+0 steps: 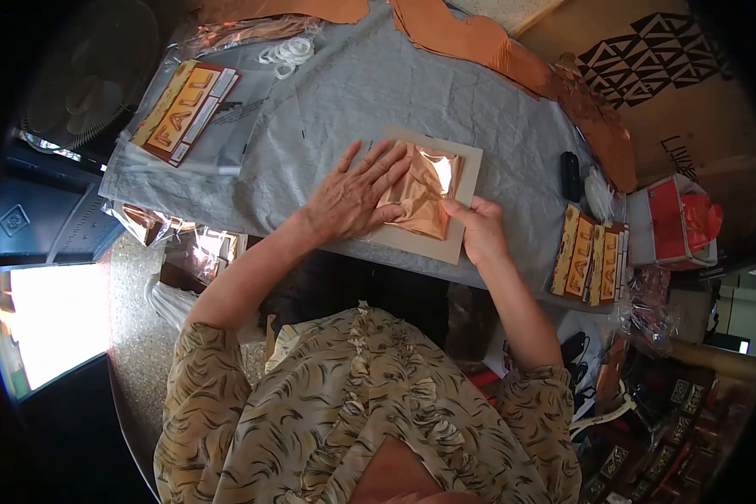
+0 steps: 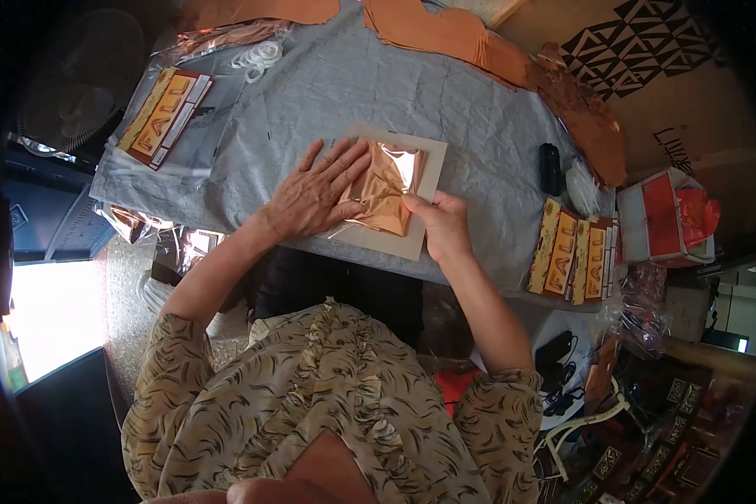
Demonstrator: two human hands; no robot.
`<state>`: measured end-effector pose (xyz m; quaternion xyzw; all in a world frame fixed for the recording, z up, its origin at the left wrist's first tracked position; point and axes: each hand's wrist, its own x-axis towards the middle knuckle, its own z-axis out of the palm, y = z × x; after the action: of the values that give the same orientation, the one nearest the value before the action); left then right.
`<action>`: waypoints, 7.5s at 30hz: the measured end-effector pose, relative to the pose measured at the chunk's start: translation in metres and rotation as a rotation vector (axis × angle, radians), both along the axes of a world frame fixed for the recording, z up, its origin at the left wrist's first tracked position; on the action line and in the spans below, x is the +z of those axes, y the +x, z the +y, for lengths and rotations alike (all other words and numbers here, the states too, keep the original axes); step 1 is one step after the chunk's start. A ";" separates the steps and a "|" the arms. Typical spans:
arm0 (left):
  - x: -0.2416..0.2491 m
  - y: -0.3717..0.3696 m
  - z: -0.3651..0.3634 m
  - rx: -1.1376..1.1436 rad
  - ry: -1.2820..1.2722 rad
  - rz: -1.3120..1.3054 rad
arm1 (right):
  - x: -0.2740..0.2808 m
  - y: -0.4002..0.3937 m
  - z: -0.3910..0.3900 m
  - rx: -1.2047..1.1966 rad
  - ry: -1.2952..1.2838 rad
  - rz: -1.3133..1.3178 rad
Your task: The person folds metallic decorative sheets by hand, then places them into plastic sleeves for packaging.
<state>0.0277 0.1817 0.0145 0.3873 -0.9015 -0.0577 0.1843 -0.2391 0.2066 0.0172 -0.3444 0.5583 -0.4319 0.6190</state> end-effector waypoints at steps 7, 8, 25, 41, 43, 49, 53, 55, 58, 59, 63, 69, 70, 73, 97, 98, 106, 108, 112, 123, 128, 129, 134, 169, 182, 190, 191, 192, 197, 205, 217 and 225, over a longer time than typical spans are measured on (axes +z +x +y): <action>-0.003 -0.002 0.000 0.046 -0.068 -0.067 | 0.004 0.020 0.000 -0.015 -0.008 -0.042; -0.002 -0.003 0.000 0.040 -0.049 -0.052 | 0.000 0.021 0.000 -0.020 -0.010 -0.043; -0.003 -0.047 -0.034 -0.103 -0.154 0.067 | -0.006 0.022 -0.007 0.041 -0.079 -0.022; 0.028 0.031 -0.012 0.379 0.480 0.739 | -0.002 0.007 0.001 -0.047 -0.079 -0.270; 0.022 0.035 -0.017 0.069 1.308 1.738 | 0.006 0.004 0.003 -0.039 -0.095 -0.284; 0.001 -0.030 0.004 -0.440 1.650 2.298 | 0.023 0.021 0.018 -0.093 -0.080 -0.353; -0.035 -0.063 0.014 -0.903 1.661 2.359 | 0.027 0.033 0.033 -0.072 -0.163 -0.318; -0.018 -0.067 0.022 -0.866 1.623 2.368 | 0.040 0.038 0.040 -0.063 -0.181 -0.325; -0.010 -0.073 0.024 -0.818 1.611 2.365 | 0.044 0.037 0.046 -0.070 -0.211 -0.327; -0.009 -0.075 0.025 -0.810 1.621 2.362 | 0.044 0.037 0.047 -0.075 -0.224 -0.320; -0.014 -0.083 0.029 -0.771 1.663 2.363 | 0.044 0.038 0.044 -0.076 -0.195 -0.329; -0.043 -0.105 0.023 -0.713 1.725 2.415 | 0.037 0.037 0.038 -0.077 -0.177 -0.343; -0.050 -0.108 0.018 -0.606 1.650 2.322 | 0.038 0.037 0.036 -0.088 -0.185 -0.329; -0.050 -0.114 0.019 -0.477 1.629 2.237 | 0.045 0.036 0.031 -0.088 -0.190 -0.301; 0.034 0.008 0.011 0.296 0.960 0.780 | 0.003 -0.048 -0.034 -0.027 -0.071 -0.177; 0.041 0.011 0.009 0.298 0.971 0.778 | -0.002 -0.051 -0.036 -0.003 -0.064 -0.162; 0.019 0.020 -0.043 -0.043 0.050 -0.055 | 0.002 -0.043 -0.036 0.045 -0.047 -0.079; 0.012 0.019 -0.045 -0.058 0.104 -0.095 | 0.000 -0.046 -0.037 0.088 -0.048 -0.046; 0.006 0.021 -0.044 -0.046 0.036 -0.110 | -0.003 -0.051 -0.037 0.142 -0.032 -0.004; 0.003 0.022 -0.044 -0.033 0.009 -0.110 | 0.025 -0.066 -0.029 0.127 0.028 0.072; -0.002 0.021 -0.046 -0.005 0.042 -0.056 | 0.011 -0.082 -0.035 0.180 0.032 -0.074; -0.001 0.021 -0.046 -0.004 0.045 -0.057 | 0.010 -0.083 -0.035 0.179 0.040 -0.113; -0.002 0.022 -0.047 -0.002 0.056 -0.075 | 0.009 -0.084 -0.037 0.182 0.060 -0.160; -0.006 0.025 -0.051 -0.020 0.034 -0.003 | 0.017 -0.059 -0.040 0.188 0.147 0.149; -0.007 0.026 -0.050 -0.034 -0.006 0.019 | 0.026 -0.038 -0.034 0.136 0.082 0.303; 0.000 0.032 -0.054 -0.055 0.010 0.076 | 0.025 -0.037 -0.029 0.118 0.005 0.284; 0.000 0.033 -0.059 -0.039 0.151 0.244 | 0.027 -0.037 -0.030 0.129 -0.023 0.317; 0.005 0.033 -0.062 -0.022 0.291 0.414 | 0.029 -0.037 -0.031 0.141 -0.050 0.351; 0.020 0.030 -0.079 0.094 0.444 0.537 | 0.046 -0.034 -0.048 0.261 -0.175 0.419; 0.038 0.011 -0.067 0.051 1.230 0.991 | 0.096 -0.002 -0.064 0.488 -0.281 0.550; 0.022 0.014 -0.027 -0.040 1.098 1.546 | 0.083 0.012 -0.029 -0.105 -0.541 0.399; 0.026 0.005 0.000 0.002 1.012 1.609 | 0.058 0.006 -0.018 -0.137 -0.522 -0.083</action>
<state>0.0326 0.1816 0.0401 0.2660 -0.3718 -0.6908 0.5602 -0.2335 0.1882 0.0751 -0.4358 0.4244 -0.6156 0.5010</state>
